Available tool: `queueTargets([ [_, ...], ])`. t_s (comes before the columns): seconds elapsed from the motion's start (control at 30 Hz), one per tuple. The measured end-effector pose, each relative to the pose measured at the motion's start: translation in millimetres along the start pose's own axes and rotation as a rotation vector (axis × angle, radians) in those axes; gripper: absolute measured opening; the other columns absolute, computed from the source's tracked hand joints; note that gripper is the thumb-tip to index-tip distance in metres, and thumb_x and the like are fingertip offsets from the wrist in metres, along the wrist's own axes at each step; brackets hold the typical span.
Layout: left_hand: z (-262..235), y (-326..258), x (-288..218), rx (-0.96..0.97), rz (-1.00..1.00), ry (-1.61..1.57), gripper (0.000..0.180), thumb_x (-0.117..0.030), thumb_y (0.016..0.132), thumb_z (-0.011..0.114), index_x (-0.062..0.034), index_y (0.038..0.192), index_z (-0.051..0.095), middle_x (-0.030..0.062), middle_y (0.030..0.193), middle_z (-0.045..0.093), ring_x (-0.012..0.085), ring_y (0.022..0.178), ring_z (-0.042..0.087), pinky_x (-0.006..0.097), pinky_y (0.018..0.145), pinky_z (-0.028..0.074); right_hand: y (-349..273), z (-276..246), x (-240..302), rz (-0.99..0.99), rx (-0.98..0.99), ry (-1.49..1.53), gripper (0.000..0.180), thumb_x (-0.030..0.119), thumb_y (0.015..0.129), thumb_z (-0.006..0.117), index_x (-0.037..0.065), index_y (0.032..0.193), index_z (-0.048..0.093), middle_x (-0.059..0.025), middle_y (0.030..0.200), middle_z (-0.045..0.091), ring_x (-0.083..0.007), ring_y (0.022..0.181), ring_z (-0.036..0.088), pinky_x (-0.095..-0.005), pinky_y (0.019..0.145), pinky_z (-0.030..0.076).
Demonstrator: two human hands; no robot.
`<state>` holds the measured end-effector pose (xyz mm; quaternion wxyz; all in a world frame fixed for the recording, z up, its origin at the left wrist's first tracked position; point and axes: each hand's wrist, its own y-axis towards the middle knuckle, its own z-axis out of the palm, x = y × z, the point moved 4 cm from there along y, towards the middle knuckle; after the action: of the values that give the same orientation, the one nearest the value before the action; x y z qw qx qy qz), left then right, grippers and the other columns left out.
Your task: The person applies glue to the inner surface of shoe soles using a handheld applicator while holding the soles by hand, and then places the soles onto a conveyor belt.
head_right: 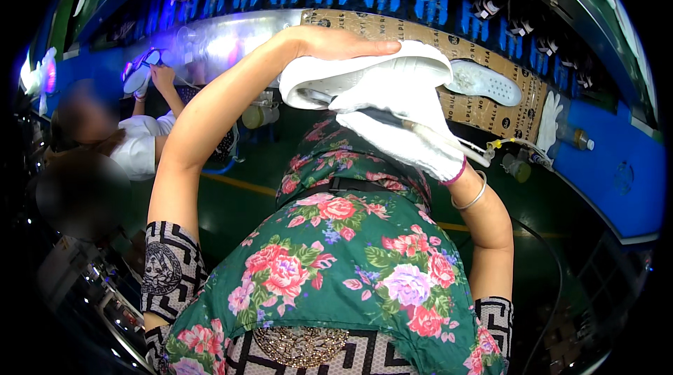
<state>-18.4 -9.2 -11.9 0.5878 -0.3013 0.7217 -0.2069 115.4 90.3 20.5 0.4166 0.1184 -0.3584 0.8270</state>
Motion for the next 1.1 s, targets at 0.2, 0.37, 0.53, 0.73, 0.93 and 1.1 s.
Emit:
queueTargets([
  [0.2, -4, -4, 7, -0.071, -0.009, -0.104, 0.099, -0.083, 0.084, 0.031, -0.0038, 0.141, 0.046, 0.0215, 0.146, 0.042, 0.0360, 0.133, 0.043, 0.043, 0.109, 0.035, -4, 19, 23, -0.599, 0.112, -1.180, 0.025, 0.004, 0.087, 0.068, -0.004, 0.110, 0.066, -0.0119, 0.100, 0.071, -0.0183, 0.092, 0.068, -0.0295, 0.080, 0.057],
  [0.37, 14, 6, 31, 0.067, 0.154, -0.938, 0.092, -0.079, 0.087, 0.030, -0.0062, 0.141, 0.044, 0.0209, 0.110, 0.065, 0.0332, 0.082, 0.070, 0.045, 0.067, 0.061, -7, -27, 23, -0.535, -0.296, -0.385, 0.017, 0.002, 0.083, 0.071, -0.003, 0.100, 0.071, -0.0067, 0.083, 0.071, -0.0085, 0.062, 0.060, -0.0197, 0.056, 0.046],
  [0.53, 46, 21, 41, 0.257, 0.490, -1.522, 0.095, -0.082, 0.085, 0.019, -0.0055, 0.136, 0.044, 0.0231, 0.091, 0.064, 0.0412, 0.068, 0.068, 0.049, 0.056, 0.060, -13, -37, 42, -0.700, -0.482, -0.477, 0.020, 0.001, 0.084, 0.070, -0.002, 0.103, 0.071, -0.0065, 0.089, 0.070, -0.0080, 0.071, 0.061, -0.0192, 0.062, 0.047],
  [0.73, 76, 33, 34, -0.103, 0.479, -1.638, 0.062, -0.047, 0.102, 0.026, 0.0009, 0.137, 0.042, 0.0223, 0.108, 0.063, 0.0370, 0.093, 0.066, 0.045, 0.078, 0.058, -11, -25, 56, -0.868, -0.473, -0.852, 0.018, 0.003, 0.083, 0.072, 0.000, 0.101, 0.073, -0.0054, 0.090, 0.071, -0.0094, 0.075, 0.064, -0.0214, 0.063, 0.050],
  [0.93, 76, 16, 48, -0.388, 0.278, -1.336, 0.038, -0.020, 0.102, 0.045, 0.0042, 0.131, 0.047, 0.0189, 0.120, 0.059, 0.0289, 0.107, 0.061, 0.044, 0.093, 0.054, -12, -15, 60, -0.908, -0.386, -1.137, 0.015, 0.009, 0.077, 0.078, 0.003, 0.090, 0.074, -0.0061, 0.081, 0.070, -0.0136, 0.073, 0.064, -0.0270, 0.067, 0.051],
  [1.1, 82, 0, 57, -0.311, 0.505, -1.900, 0.051, -0.036, 0.100, 0.047, 0.0006, 0.136, 0.043, 0.0247, 0.126, 0.055, 0.0383, 0.118, 0.055, 0.051, 0.097, 0.053, -24, -6, 43, -0.864, -0.386, -1.145, 0.014, 0.011, 0.080, 0.076, 0.005, 0.093, 0.075, -0.0071, 0.091, 0.074, -0.0150, 0.080, 0.069, -0.0282, 0.072, 0.054],
])
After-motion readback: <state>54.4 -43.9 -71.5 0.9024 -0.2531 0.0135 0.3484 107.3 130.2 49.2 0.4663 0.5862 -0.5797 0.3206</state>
